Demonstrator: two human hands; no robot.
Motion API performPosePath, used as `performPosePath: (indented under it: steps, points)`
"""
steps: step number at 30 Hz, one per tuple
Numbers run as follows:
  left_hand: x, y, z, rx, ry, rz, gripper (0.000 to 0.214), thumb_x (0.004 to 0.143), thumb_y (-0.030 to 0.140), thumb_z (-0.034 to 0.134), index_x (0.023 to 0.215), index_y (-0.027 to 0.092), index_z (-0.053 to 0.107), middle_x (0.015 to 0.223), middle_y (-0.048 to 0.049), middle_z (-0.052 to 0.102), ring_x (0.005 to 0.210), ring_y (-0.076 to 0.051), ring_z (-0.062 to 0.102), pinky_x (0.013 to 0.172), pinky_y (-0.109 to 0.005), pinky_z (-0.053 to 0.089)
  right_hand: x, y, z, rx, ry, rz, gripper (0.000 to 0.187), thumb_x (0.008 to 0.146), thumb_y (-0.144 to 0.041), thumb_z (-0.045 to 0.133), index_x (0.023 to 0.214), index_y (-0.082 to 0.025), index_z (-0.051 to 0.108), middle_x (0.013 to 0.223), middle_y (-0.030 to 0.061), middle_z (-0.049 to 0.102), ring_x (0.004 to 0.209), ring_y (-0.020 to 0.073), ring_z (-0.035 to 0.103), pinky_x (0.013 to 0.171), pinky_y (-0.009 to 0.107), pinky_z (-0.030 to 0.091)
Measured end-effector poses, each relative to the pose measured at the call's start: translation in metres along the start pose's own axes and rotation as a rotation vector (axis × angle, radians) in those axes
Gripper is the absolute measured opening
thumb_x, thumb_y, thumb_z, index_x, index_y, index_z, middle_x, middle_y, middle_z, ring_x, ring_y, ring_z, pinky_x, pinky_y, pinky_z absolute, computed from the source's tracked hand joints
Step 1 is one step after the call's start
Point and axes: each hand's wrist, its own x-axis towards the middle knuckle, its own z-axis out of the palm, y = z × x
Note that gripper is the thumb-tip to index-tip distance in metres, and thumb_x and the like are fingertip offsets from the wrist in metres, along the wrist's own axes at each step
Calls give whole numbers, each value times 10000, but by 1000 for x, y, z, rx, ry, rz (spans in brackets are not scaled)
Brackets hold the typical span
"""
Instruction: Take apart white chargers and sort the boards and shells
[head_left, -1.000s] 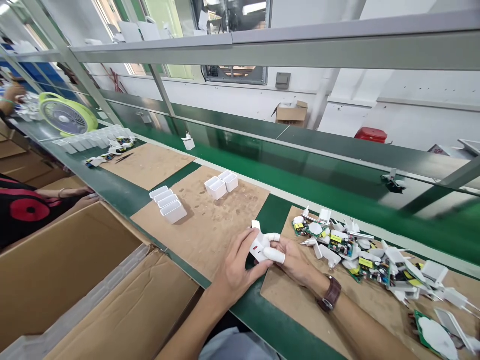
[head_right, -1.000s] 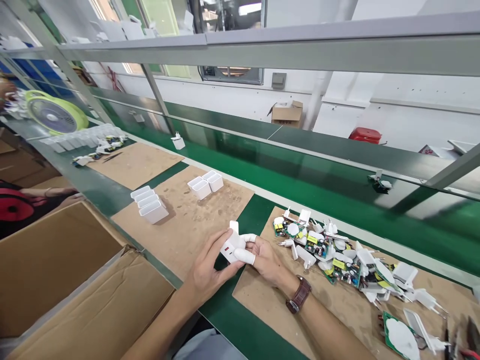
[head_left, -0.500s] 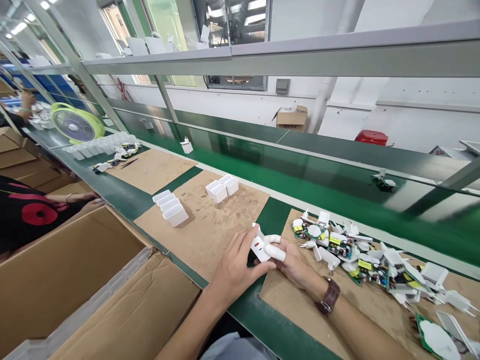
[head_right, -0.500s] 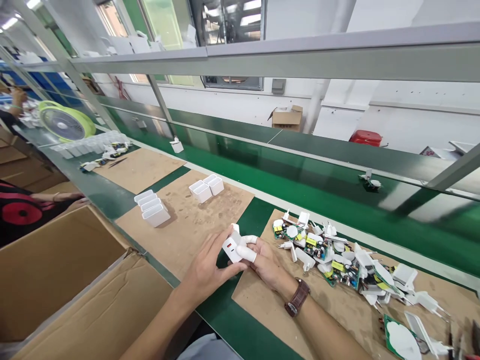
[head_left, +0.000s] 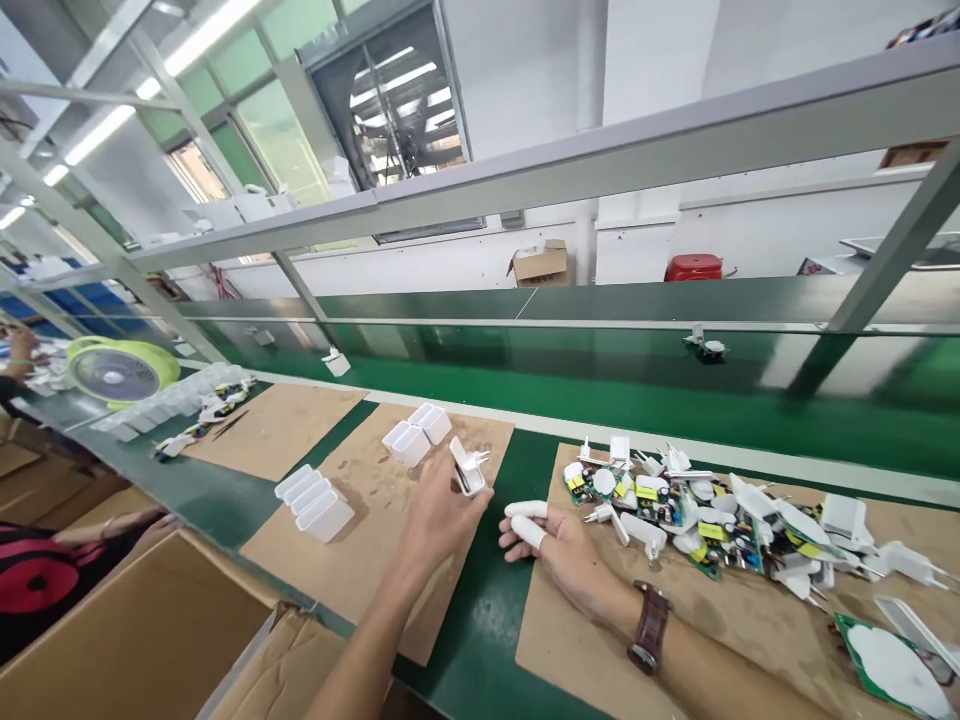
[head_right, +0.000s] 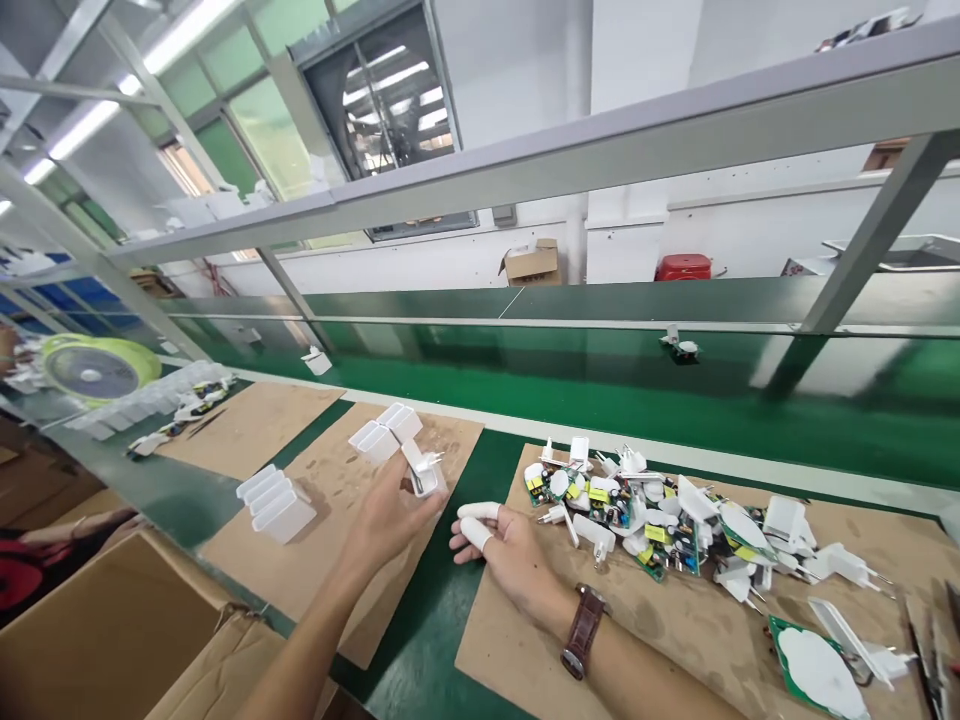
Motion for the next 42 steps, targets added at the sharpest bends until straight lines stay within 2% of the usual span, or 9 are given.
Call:
performPosePath:
  steps: [3, 8, 12, 17, 22, 28, 35, 39, 42]
  points:
    - [50, 0, 19, -45, -35, -15, 423, 773, 285, 763, 1173, 194, 660, 1137, -74, 661, 1005, -260, 675, 911, -395, 539, 2, 4, 3, 5, -29, 19, 635, 705, -679, 889, 1020, -150, 735, 924, 87, 763, 774, 193, 736, 727, 368, 616]
    - [131, -2, 72, -81, -128, -8, 591, 697, 166, 864, 1245, 144, 644, 1185, -111, 705, 1101, -291, 691, 941, -399, 564, 8, 7, 7, 4, -44, 26, 665, 648, -699, 899, 989, -156, 722, 860, 59, 745, 722, 188, 726, 677, 354, 607]
    - [177, -1, 104, -84, -144, -13, 432, 890, 248, 797, 1281, 149, 643, 1264, -110, 687, 1153, -274, 675, 1012, -485, 566, 13, 10, 9, -8, -55, 24, 608, 666, -649, 900, 974, -160, 711, 836, 45, 727, 691, 181, 715, 651, 335, 592]
    - [191, 0, 126, -96, -90, -43, 427, 996, 335, 694, 1380, 180, 592, 1407, -123, 610, 1201, -282, 656, 986, -502, 595, 18, 16, 10, -21, -66, 35, 588, 671, -636, 885, 944, -151, 697, 829, 56, 721, 706, 190, 719, 609, 302, 556]
    - [157, 5, 119, -103, -46, 27, 587, 922, 263, 704, 1464, 168, 499, 1535, -196, 467, 1382, -344, 544, 1103, -520, 523, 17, 15, 12, -27, -64, 32, 565, 688, -634, 867, 944, -158, 703, 819, 46, 720, 698, 179, 714, 617, 298, 562]
    - [82, 17, 51, -138, -170, 240, 442, 919, 343, 677, 1343, 233, 623, 1427, -121, 624, 1288, -283, 625, 1070, -473, 557, 6, 6, 8, -105, -79, 10, 548, 732, -655, 848, 961, -171, 733, 811, 42, 734, 692, 178, 709, 683, 350, 603]
    - [-13, 19, -80, -119, -260, 278, 345, 955, 327, 710, 1289, 242, 700, 1299, -98, 743, 1056, -217, 728, 944, -369, 610, -16, -1, -7, -272, -208, 56, 616, 772, -731, 794, 1062, -188, 765, 946, 125, 786, 839, 265, 752, 809, 461, 649]
    - [-74, 2, -161, -33, -211, 174, 331, 973, 333, 703, 1282, 212, 702, 1218, -98, 772, 994, -206, 743, 914, -337, 607, -27, -3, -21, -557, -158, -41, 533, 800, -661, 783, 1074, -204, 798, 990, 150, 817, 800, 289, 786, 779, 444, 685]
    - [-126, -24, -217, 82, -157, -16, 372, 983, 406, 689, 1299, 209, 696, 1209, -93, 776, 978, -197, 746, 905, -317, 601, -35, -1, -35, -781, -128, -72, 459, 809, -614, 751, 1061, -236, 811, 963, 103, 833, 811, 275, 805, 772, 357, 693]
